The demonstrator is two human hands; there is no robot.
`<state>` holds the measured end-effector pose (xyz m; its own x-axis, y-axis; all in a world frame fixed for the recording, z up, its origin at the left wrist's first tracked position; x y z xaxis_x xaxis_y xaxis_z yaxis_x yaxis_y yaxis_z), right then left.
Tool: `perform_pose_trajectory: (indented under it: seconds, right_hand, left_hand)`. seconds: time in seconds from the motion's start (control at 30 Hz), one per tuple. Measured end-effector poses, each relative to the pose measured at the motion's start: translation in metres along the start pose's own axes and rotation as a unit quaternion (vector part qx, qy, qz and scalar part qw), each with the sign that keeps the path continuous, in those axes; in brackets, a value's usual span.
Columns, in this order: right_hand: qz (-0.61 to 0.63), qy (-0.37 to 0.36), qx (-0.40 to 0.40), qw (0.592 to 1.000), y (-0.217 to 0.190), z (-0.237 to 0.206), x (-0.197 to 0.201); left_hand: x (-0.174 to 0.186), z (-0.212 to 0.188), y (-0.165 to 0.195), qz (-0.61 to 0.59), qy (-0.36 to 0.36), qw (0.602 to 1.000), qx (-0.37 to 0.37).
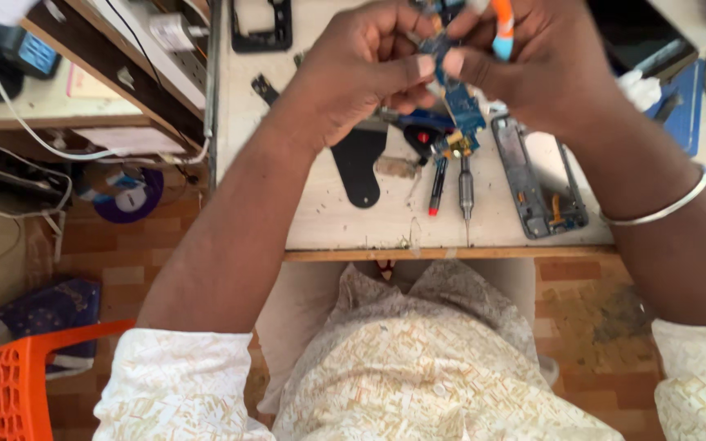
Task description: The person repairs a disassembled smartphone at a workbench. They hold the phone motherboard in one hand while using pliers to grip and pull components, brush the board with a toothbrush, and work on the board with a screwdriver, with the phone frame and battery lying on the bench.
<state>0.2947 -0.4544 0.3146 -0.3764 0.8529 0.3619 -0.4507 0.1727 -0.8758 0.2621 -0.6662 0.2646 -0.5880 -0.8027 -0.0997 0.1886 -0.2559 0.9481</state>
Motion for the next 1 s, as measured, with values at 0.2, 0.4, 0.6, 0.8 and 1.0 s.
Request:
perform_pose_trajectory:
  seconds: [0.2,0.4,0.6,0.8,1.0]
  right_hand:
    - [-0.046,0.016,-0.014,0.999,0.002,0.0,0.003]
    - [-0.103,-0.006,-0.015,0.995,-0.009,0.001,0.009]
    - [-0.163,0.066,-0.058,0.983,0.001,-0.005,0.02]
    - [-0.144,0.068,0.029,0.987,-0.008,-0.01,0.027]
    - [-0.138,0.071,-0.007,0.988,-0.004,-0.002,0.008]
  left_hand:
    - [0.012,-0.003,0.002,0.043,0.053,0.997,-0.034]
    - [0.02,-0.002,0.007,0.025,0.102,0.994,-0.022]
    - [0.027,-0.007,0.006,0.278,0.196,0.939,-0.038]
    - [0.024,-0.006,0.016,0.27,0.136,0.932,-0.2]
    - [0.005,-0.008,0.012,0.222,0.012,0.966,-0.133]
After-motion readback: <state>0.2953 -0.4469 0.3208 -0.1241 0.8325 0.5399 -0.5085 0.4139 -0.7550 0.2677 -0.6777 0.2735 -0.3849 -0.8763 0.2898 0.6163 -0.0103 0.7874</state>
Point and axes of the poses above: each hand's wrist, its own z-axis towards the middle knuckle, its own x-axis out of the back of the hand, y = z × x, the point moved 3 cm from there along z, towards the middle knuckle
